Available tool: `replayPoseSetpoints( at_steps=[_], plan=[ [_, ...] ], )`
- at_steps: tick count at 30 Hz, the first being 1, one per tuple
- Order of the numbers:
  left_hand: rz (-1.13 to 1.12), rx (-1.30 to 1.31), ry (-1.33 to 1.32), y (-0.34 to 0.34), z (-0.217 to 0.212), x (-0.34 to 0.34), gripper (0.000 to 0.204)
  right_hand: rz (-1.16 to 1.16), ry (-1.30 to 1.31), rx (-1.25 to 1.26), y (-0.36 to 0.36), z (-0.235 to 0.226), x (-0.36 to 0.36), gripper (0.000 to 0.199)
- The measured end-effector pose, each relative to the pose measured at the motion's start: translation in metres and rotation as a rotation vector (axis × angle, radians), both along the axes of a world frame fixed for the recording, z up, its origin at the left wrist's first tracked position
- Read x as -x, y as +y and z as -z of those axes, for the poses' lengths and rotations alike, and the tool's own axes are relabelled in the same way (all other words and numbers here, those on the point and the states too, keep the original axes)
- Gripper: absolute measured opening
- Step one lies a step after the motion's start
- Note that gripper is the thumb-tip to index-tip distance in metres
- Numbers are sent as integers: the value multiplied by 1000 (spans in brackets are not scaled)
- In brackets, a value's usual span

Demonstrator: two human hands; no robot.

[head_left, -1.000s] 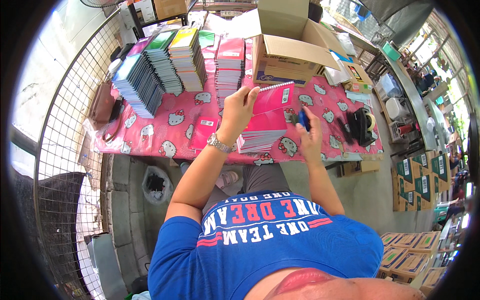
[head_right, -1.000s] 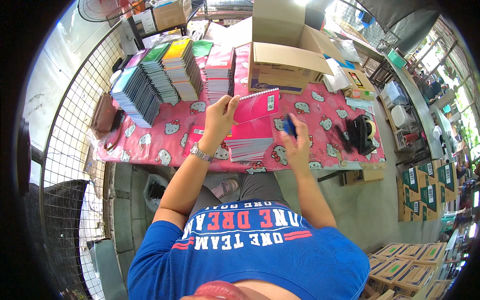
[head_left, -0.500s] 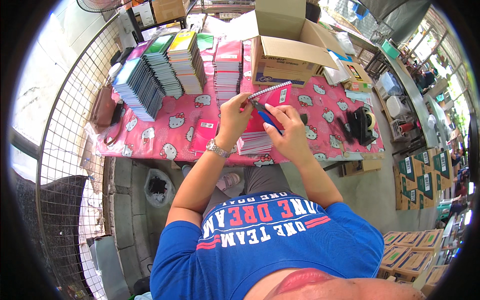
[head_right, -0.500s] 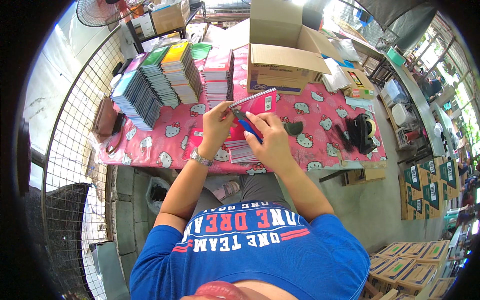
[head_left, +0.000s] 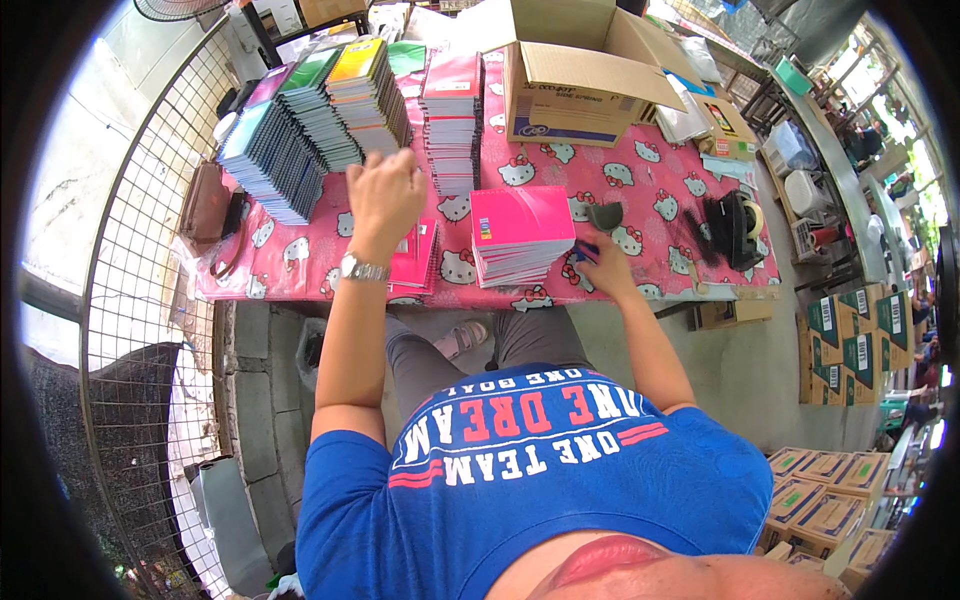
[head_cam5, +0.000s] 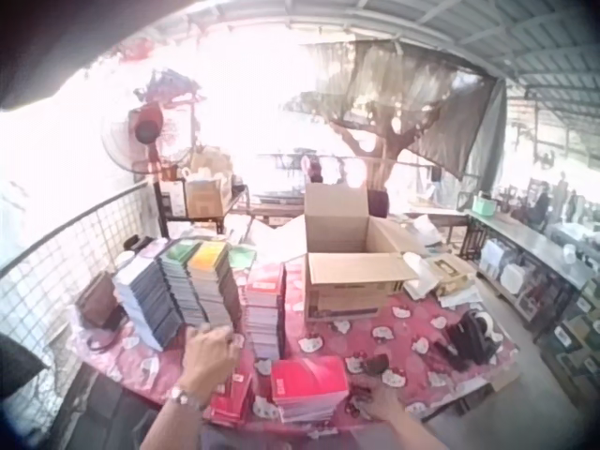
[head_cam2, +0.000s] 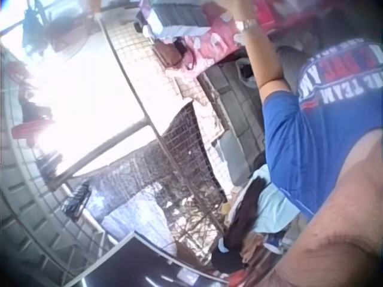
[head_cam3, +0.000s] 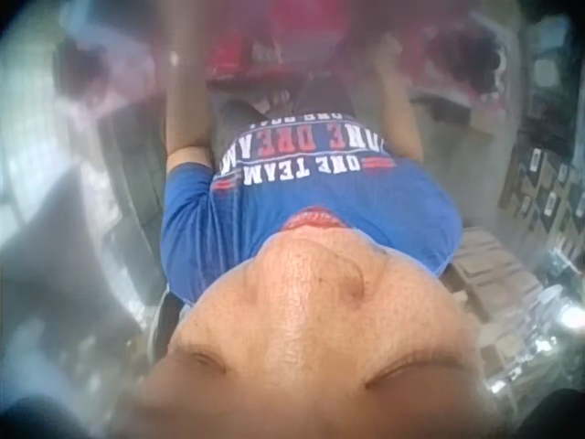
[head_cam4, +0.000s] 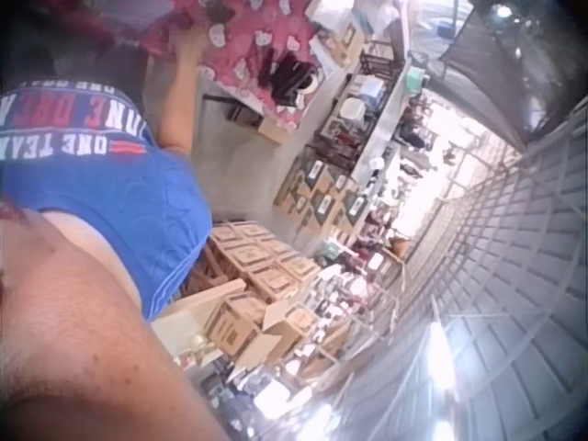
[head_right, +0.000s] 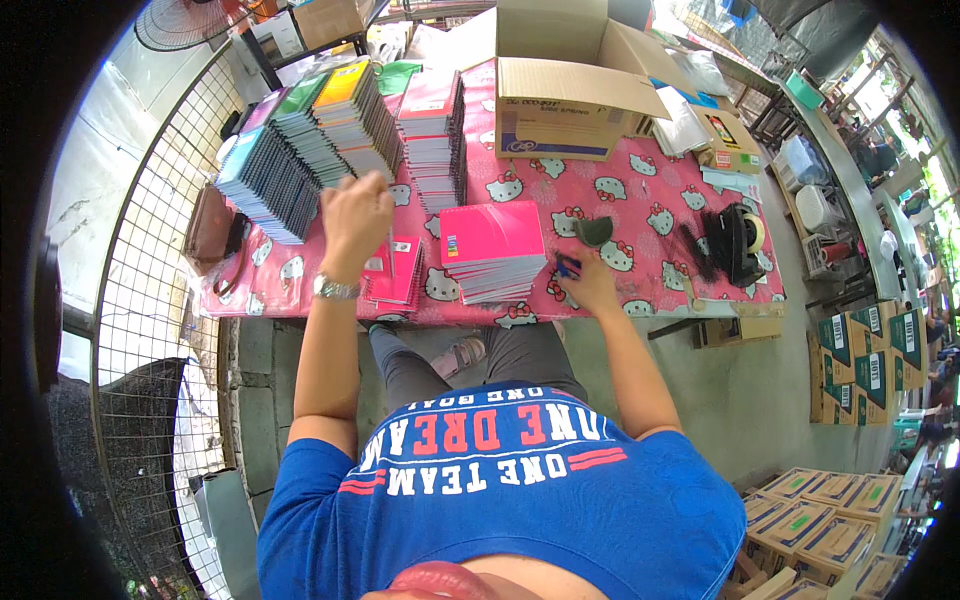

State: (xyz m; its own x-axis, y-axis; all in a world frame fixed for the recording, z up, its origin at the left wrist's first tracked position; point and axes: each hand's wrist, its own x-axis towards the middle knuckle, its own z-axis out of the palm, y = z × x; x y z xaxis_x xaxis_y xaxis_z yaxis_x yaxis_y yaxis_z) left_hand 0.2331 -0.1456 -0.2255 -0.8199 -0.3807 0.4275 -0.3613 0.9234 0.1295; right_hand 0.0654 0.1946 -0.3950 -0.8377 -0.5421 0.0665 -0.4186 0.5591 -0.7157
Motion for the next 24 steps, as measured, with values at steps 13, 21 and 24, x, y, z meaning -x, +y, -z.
replayPoseSetpoints(
  at_steps=[13,21,24],
  plan=[
    [138,-376,149,-39,144,-7,46,385,330,-627,116,48,147,34],
    [631,-850,-200,58,-8,83,30,779,606,-338,115,28,180,40],
    [630,-725,-519,32,4,98,40,282,85,233,46,-40,141,52]
  ],
)
